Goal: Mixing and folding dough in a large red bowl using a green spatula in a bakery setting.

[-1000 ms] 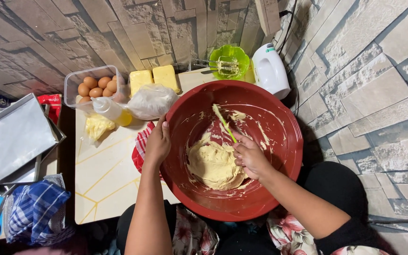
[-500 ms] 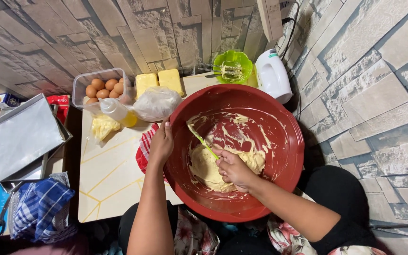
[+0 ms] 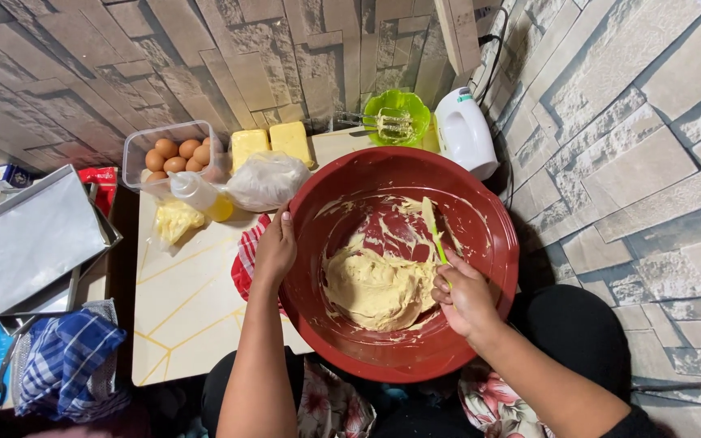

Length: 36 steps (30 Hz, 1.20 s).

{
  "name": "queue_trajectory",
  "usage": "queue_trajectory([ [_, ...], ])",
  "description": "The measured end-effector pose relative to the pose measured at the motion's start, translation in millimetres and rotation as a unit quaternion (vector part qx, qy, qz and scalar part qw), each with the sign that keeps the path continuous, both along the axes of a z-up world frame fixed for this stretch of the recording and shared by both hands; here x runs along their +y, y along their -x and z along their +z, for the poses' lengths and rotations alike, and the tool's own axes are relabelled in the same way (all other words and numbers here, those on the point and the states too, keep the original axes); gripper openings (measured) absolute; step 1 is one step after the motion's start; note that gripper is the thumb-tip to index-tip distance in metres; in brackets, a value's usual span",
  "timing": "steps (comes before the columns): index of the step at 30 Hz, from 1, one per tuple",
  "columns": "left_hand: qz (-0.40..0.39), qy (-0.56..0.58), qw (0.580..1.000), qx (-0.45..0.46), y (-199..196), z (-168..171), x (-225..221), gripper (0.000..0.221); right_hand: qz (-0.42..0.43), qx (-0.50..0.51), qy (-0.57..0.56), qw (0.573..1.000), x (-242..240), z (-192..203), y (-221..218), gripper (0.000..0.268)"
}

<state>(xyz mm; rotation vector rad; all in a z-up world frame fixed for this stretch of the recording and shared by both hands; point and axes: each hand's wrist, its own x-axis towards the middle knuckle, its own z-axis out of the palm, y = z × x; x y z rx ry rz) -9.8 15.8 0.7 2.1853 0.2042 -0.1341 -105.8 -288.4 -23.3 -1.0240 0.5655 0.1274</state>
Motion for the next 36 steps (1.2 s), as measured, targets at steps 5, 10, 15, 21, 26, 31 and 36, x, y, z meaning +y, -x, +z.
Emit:
queue_trajectory([
  [5,-0.005,0.003,1.000,-0.001,0.2,3.0,-0.2,0.053,0.019,0.005,-0.017,1.000,5.0,-19.1,-20.8,0.063],
  [10,-0.003,0.002,1.000,-0.002,-0.9,1.2,1.1,0.052,0.065,-0.001,-0.010,0.998,10.8,-22.5,-38.9,0.061],
  [15,-0.003,0.011,1.000,0.000,-1.4,3.5,0.4,0.053,0.131,-0.002,-0.015,0.991,13.9,-33.0,-52.4,0.061],
  [21,-0.001,0.008,1.000,-0.004,-1.5,2.4,0.0,0.053,0.197,-0.009,-0.029,0.980,16.5,-55.5,-65.6,0.059],
  [26,-0.001,0.008,1.000,-0.008,-1.6,2.4,-0.1,0.053,0.233,-0.010,-0.030,0.972,15.8,-46.7,-71.7,0.058],
  [31,-0.001,0.013,1.000,-0.008,0.0,3.9,-0.7,0.053,0.269,-0.008,-0.018,0.963,15.3,-42.8,-64.5,0.057],
  [36,0.000,0.016,1.000,-0.009,-0.9,4.6,-0.9,0.053,0.301,0.011,-0.016,0.954,14.3,-37.6,-46.3,0.056],
])
